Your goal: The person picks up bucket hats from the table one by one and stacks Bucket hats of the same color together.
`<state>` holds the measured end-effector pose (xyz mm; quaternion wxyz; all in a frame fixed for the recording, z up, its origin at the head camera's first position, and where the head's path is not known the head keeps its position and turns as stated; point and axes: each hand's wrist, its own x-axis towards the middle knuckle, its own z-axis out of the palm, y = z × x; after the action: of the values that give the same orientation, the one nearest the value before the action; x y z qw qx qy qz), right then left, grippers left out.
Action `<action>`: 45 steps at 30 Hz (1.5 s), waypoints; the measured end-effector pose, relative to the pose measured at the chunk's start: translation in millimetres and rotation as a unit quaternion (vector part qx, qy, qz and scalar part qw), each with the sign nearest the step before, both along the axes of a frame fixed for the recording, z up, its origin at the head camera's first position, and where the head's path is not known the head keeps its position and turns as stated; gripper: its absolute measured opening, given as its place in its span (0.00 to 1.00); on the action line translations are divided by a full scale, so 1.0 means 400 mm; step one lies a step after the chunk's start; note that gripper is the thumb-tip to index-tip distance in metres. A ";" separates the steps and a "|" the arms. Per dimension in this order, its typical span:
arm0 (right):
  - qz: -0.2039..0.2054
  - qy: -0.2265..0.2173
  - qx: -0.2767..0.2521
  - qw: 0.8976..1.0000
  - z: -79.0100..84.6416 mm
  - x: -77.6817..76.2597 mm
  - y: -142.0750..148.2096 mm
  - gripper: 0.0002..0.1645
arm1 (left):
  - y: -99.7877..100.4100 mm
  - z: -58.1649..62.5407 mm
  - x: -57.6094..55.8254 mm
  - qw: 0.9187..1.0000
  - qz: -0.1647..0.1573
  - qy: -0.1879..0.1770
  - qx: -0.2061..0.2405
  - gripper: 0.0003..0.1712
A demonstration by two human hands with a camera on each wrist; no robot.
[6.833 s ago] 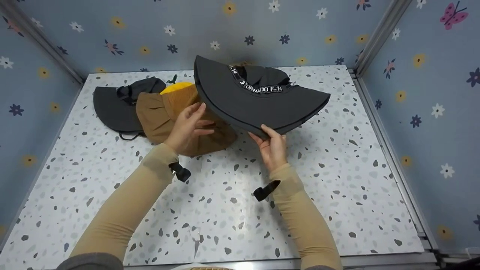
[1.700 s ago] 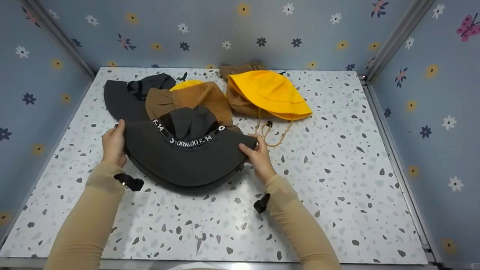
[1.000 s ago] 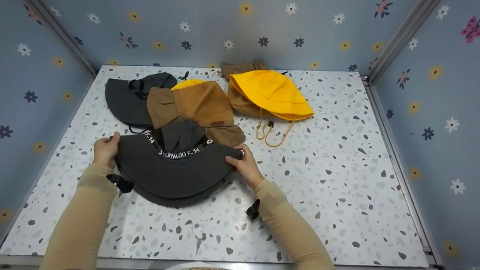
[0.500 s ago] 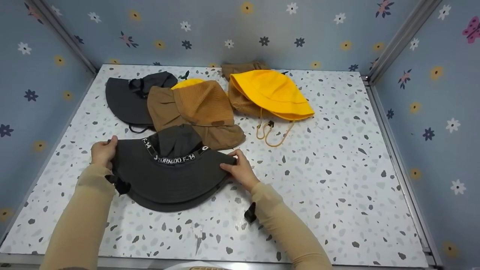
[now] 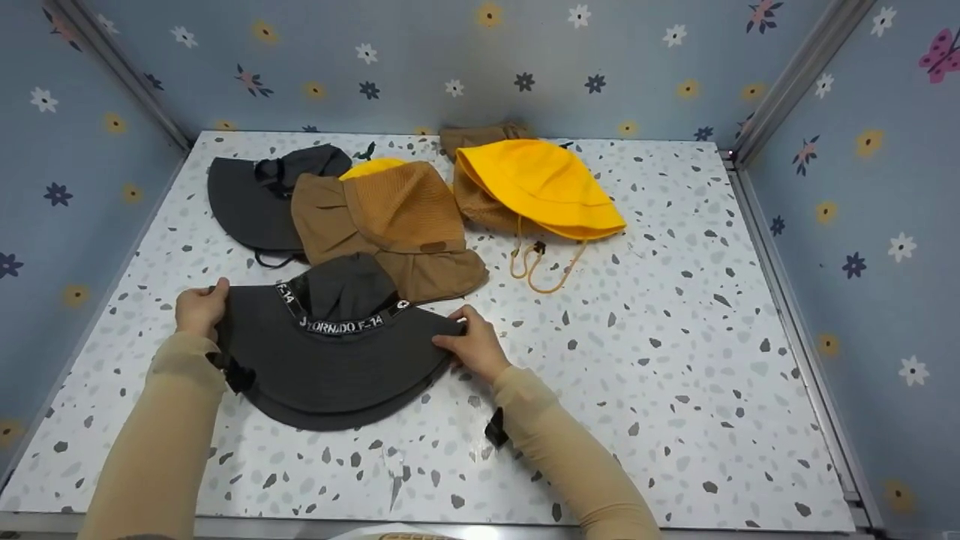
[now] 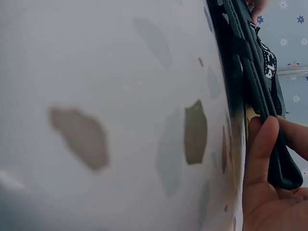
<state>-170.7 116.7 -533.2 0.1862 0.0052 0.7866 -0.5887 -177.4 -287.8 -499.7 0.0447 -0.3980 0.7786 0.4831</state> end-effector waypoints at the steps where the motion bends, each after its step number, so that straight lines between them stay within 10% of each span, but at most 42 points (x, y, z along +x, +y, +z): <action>1: 0.003 0.004 0.011 1.000 -0.001 0.001 -0.001 0.22 | -0.001 0.000 0.002 1.000 -0.002 -0.001 -0.001 0.34; 17: 0.033 0.034 0.088 0.995 0.003 0.001 -0.011 0.22 | -0.013 -0.011 0.008 0.996 -0.029 -0.019 -0.082 0.28; 45: 0.022 0.091 0.138 0.986 0.001 -0.019 -0.031 0.19 | -0.010 -0.027 -0.007 0.997 -0.018 0.022 -0.074 0.25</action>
<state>-178.2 104.3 -532.8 0.1241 -0.0399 0.8738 -0.4685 -180.0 -291.8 -510.6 0.0065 -0.3756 0.8200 0.4319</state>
